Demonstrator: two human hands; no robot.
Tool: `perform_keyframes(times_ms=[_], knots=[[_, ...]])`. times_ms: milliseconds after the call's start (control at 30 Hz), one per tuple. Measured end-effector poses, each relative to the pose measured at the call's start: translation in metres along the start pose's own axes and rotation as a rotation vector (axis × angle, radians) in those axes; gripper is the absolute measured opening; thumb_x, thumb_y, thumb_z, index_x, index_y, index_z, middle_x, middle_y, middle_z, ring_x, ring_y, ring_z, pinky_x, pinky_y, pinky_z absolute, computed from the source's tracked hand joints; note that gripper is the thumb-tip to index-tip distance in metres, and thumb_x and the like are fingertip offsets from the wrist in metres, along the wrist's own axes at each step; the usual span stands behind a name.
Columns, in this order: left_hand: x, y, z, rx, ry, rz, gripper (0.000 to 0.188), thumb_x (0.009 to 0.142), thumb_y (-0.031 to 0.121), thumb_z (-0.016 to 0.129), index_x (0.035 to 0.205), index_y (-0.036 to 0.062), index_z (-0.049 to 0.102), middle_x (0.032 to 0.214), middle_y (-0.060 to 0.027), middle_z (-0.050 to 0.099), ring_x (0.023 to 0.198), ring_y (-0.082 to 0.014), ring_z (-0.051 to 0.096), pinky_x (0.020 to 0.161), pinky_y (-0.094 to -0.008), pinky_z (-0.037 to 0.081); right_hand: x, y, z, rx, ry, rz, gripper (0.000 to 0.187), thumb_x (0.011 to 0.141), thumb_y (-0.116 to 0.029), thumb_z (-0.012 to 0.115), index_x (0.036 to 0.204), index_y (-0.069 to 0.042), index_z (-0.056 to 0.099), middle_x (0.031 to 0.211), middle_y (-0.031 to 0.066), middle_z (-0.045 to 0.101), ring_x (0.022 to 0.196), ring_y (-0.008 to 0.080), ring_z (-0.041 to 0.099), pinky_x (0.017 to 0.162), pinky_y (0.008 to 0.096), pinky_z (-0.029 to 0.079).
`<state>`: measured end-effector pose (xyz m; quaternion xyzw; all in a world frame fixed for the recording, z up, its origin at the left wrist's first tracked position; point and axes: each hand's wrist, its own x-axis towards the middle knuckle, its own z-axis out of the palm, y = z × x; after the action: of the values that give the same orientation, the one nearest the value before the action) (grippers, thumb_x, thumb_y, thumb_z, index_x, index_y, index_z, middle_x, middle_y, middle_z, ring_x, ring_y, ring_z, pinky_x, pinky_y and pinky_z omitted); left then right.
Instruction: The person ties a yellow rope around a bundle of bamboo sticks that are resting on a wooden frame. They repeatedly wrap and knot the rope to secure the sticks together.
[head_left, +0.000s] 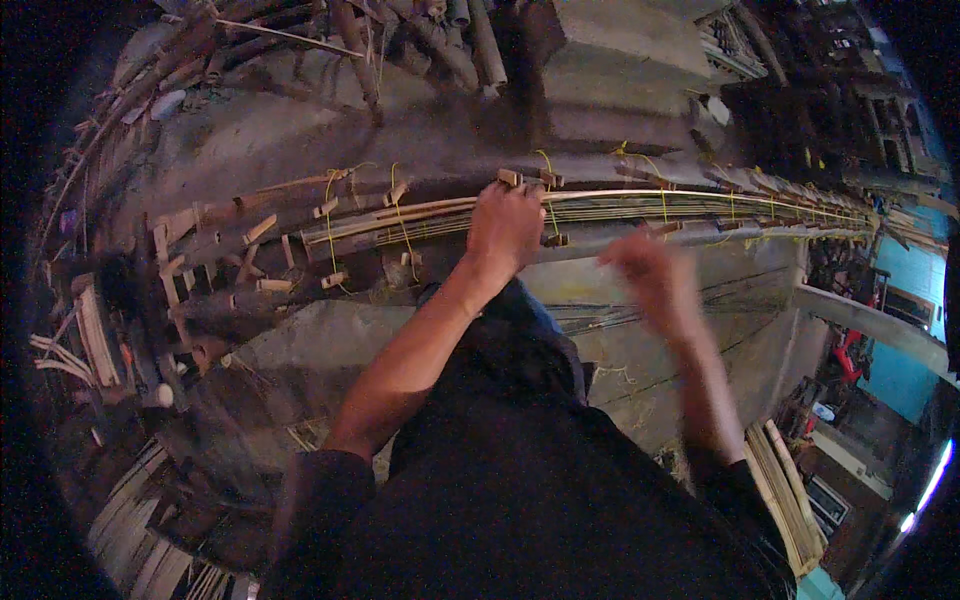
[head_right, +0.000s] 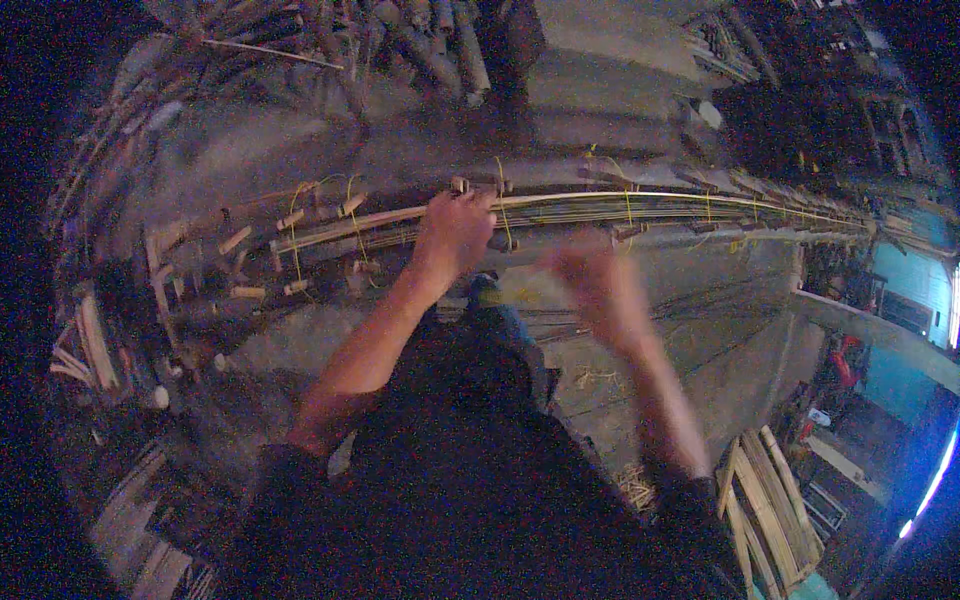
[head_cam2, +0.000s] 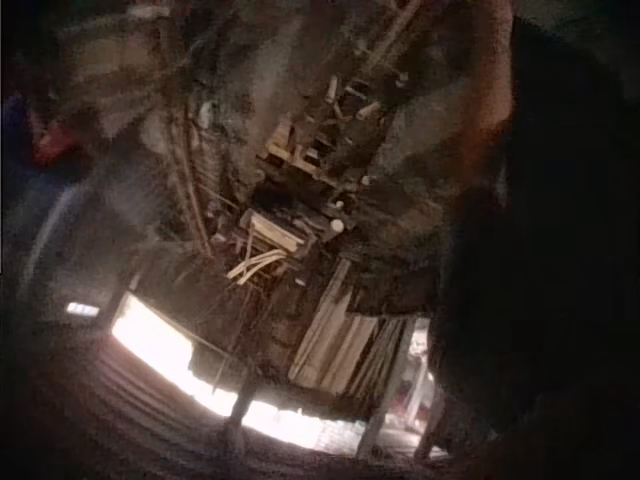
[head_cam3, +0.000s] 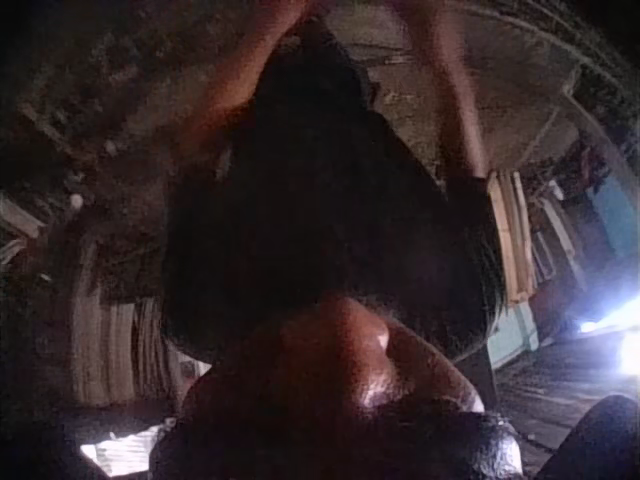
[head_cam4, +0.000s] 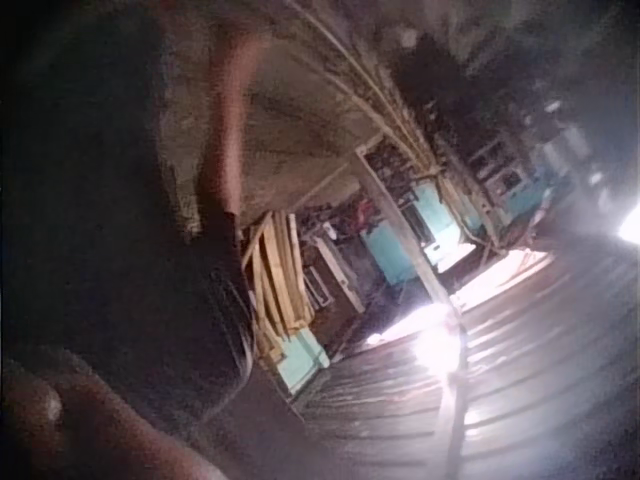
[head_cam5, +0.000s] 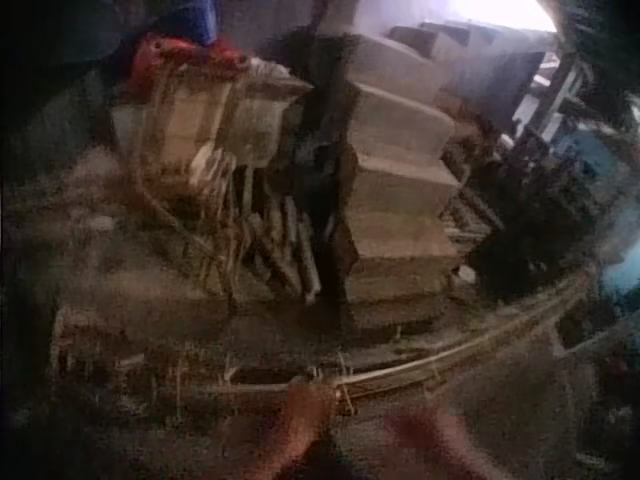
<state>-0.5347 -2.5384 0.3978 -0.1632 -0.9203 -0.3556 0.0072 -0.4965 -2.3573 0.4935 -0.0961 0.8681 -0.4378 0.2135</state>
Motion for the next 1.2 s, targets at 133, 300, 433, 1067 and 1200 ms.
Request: perform_keyframes(times_ms=[133,300,433,1067,1200], knots=[[0.009,-0.010,0.031,-0.009,0.330,-0.003,0.019,0.077,0.020,0.060,0.088,0.0042,0.061,0.078,-0.0123,0.063,0.079,-0.0286,0.060,0.073,-0.0419,0.044,0.069,-0.133,-0.044,-0.708,-0.105,-0.736,0.016,0.081,-0.014,0.060,0.090,-0.001,0.059,0.083,0.0146,0.058,0.078,0.0294,0.059,0.069,0.0361,0.047],[0.014,-0.020,0.014,0.006,0.145,0.009,0.013,0.078,0.016,0.055,0.075,0.0059,0.062,0.061,-0.0119,0.060,0.062,-0.0356,0.060,0.059,-0.0449,0.047,0.157,-0.088,-0.039,-0.540,-0.161,-0.338,0.037,0.086,-0.022,0.057,0.116,-0.003,0.048,0.094,0.0154,0.062,0.087,0.0352,0.059,0.075,0.0400,0.048],[0.020,-0.001,0.000,0.203,-0.099,-0.080,0.013,0.081,0.009,0.052,0.086,0.0058,0.064,0.076,-0.0193,0.062,0.074,-0.0381,0.060,0.067,-0.0427,0.047,0.199,0.032,0.013,-0.211,0.041,-0.467,0.032,0.089,-0.025,0.052,0.113,-0.003,0.049,0.092,0.0134,0.062,0.088,0.0271,0.060,0.077,0.0364,0.047],[0.130,-0.087,0.002,-0.595,-0.457,-0.469,0.030,0.089,0.037,0.048,0.075,0.0111,0.054,0.064,0.0029,0.045,0.059,-0.0094,0.043,0.053,-0.0254,0.035,0.062,0.034,-0.043,-0.562,0.141,-0.483,0.027,0.067,-0.006,0.065,0.094,-0.009,0.061,0.085,0.0063,0.062,0.079,0.0251,0.061,0.066,0.0337,0.051],[0.130,-0.155,-0.078,-0.150,-0.359,-0.045,0.041,0.089,0.041,0.048,0.103,0.0050,0.060,0.095,-0.0097,0.065,0.081,-0.0235,0.063,0.076,-0.0351,0.047,-0.033,0.004,0.015,-0.010,-0.083,-0.010,0.035,0.070,-0.003,0.067,0.105,-0.008,0.061,0.081,0.0053,0.065,0.072,0.0180,0.063,0.067,0.0297,0.052]])
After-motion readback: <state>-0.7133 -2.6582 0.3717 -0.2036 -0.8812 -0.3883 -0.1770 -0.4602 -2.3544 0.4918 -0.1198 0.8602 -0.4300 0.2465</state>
